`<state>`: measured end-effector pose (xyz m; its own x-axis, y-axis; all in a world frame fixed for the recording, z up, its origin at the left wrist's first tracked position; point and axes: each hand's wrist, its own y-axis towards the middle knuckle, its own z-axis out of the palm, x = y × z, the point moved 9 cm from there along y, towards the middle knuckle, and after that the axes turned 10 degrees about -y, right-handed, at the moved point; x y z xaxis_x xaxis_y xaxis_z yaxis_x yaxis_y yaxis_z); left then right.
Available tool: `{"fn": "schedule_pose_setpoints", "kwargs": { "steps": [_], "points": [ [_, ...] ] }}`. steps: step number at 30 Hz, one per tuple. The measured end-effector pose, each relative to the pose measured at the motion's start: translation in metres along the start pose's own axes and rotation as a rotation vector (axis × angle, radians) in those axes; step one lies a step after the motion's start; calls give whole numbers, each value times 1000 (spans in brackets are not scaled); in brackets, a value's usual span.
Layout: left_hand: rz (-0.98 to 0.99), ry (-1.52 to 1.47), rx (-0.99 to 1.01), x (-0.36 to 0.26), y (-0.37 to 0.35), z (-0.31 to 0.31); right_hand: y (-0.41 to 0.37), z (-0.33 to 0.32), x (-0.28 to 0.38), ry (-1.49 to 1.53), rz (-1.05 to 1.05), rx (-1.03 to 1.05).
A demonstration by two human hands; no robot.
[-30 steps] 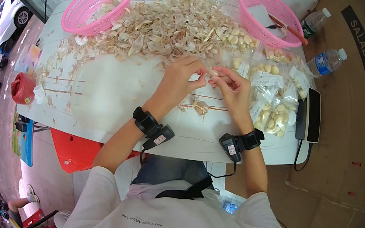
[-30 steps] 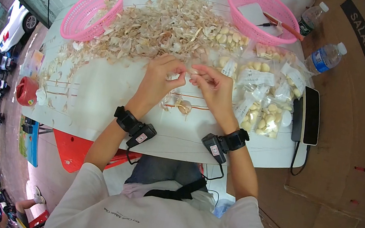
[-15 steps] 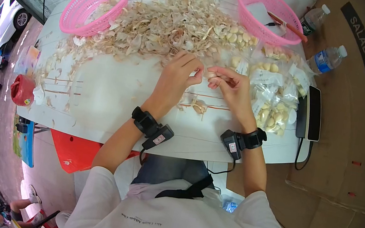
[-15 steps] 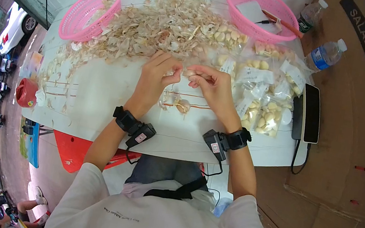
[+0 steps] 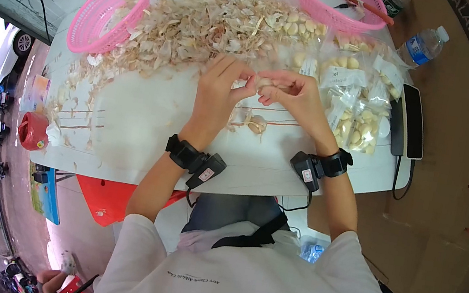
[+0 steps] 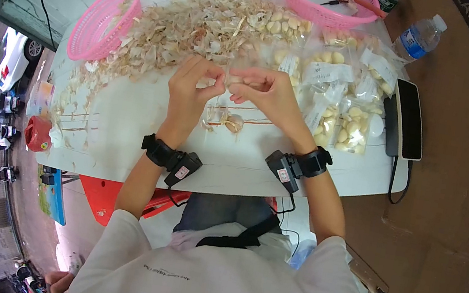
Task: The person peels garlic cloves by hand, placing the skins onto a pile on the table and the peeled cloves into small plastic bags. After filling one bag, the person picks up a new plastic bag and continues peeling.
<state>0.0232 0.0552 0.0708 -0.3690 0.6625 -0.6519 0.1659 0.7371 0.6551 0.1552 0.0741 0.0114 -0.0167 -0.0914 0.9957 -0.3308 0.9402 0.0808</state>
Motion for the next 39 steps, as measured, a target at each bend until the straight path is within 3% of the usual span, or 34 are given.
{"fn": "schedule_pose_setpoints", "kwargs": {
  "steps": [11, 36, 39],
  "points": [
    [123, 21, 23, -15, 0, 2, -3, -5, 1, -52, 112, 73],
    [222, 31, -16, -28, -3, 3, -7, -1, 6, -102, 90, 160],
    [128, 21, -61, -20, -3, 1, -6, 1, 5, -42, 59, 105]
  ]
}}
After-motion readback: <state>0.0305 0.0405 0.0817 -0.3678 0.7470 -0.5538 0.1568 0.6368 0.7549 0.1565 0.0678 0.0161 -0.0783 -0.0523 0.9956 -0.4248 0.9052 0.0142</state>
